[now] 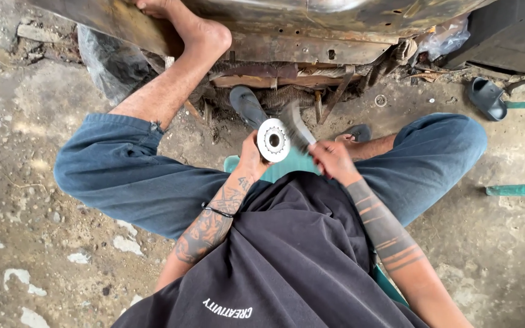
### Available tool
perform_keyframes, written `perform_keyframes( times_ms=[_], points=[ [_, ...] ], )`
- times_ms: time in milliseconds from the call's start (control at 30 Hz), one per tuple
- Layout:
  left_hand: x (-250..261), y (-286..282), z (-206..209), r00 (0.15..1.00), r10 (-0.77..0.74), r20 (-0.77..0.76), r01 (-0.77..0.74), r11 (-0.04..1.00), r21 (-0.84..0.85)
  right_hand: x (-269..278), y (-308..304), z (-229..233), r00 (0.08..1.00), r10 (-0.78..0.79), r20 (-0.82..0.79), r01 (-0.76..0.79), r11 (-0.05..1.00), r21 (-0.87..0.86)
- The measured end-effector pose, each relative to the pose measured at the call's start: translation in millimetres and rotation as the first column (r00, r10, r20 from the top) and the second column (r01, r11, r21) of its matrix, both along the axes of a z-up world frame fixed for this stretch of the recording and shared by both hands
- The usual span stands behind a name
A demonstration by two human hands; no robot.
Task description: The person sits on a small stool and uses a wire brush to clean a circular metal part held in their left hand. They repeatedly scrub the surface and edges of the part while resting their bare left foot on a nearby metal structure.
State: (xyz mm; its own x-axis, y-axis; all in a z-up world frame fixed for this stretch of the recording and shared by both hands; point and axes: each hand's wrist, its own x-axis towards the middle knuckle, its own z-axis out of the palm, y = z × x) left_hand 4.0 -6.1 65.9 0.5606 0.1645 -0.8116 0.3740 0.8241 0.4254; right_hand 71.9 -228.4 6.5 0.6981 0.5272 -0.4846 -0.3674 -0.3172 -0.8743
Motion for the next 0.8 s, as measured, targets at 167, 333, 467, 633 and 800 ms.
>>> perform_keyframes(
  times_ms=[167, 333, 467, 633, 800],
  points=[
    [-3, 5, -15, 0.991, 0.108, 0.084, -0.094, 0.984, -0.152, 17, -12, -8, 0.951, -0.307, 0.042, 0.299, 0.945, 0.134],
    [-6, 2, -27, 0.959, 0.110, 0.261, -0.075, 0.987, -0.140, -19, 10, 4, 0.983, -0.142, -0.116, 0.170, 0.940, 0.295],
    [-7, 4, -79, 0.923, -0.067, 0.379, 0.073, 0.997, -0.002, -7, -3, -8, 0.998, -0.054, 0.026, 0.047, 0.971, 0.232],
    [-5, 3, -79, 0.856, -0.080, 0.511, 0.087, 0.996, 0.010, -1, -8, -14, 0.995, -0.091, 0.038, 0.077, 0.958, 0.275],
    [-11, -1, -76, 0.815, -0.102, 0.571, -0.005, 0.983, 0.183, -4, -11, -14, 0.997, -0.068, 0.042, 0.059, 0.980, 0.188]
  ],
)
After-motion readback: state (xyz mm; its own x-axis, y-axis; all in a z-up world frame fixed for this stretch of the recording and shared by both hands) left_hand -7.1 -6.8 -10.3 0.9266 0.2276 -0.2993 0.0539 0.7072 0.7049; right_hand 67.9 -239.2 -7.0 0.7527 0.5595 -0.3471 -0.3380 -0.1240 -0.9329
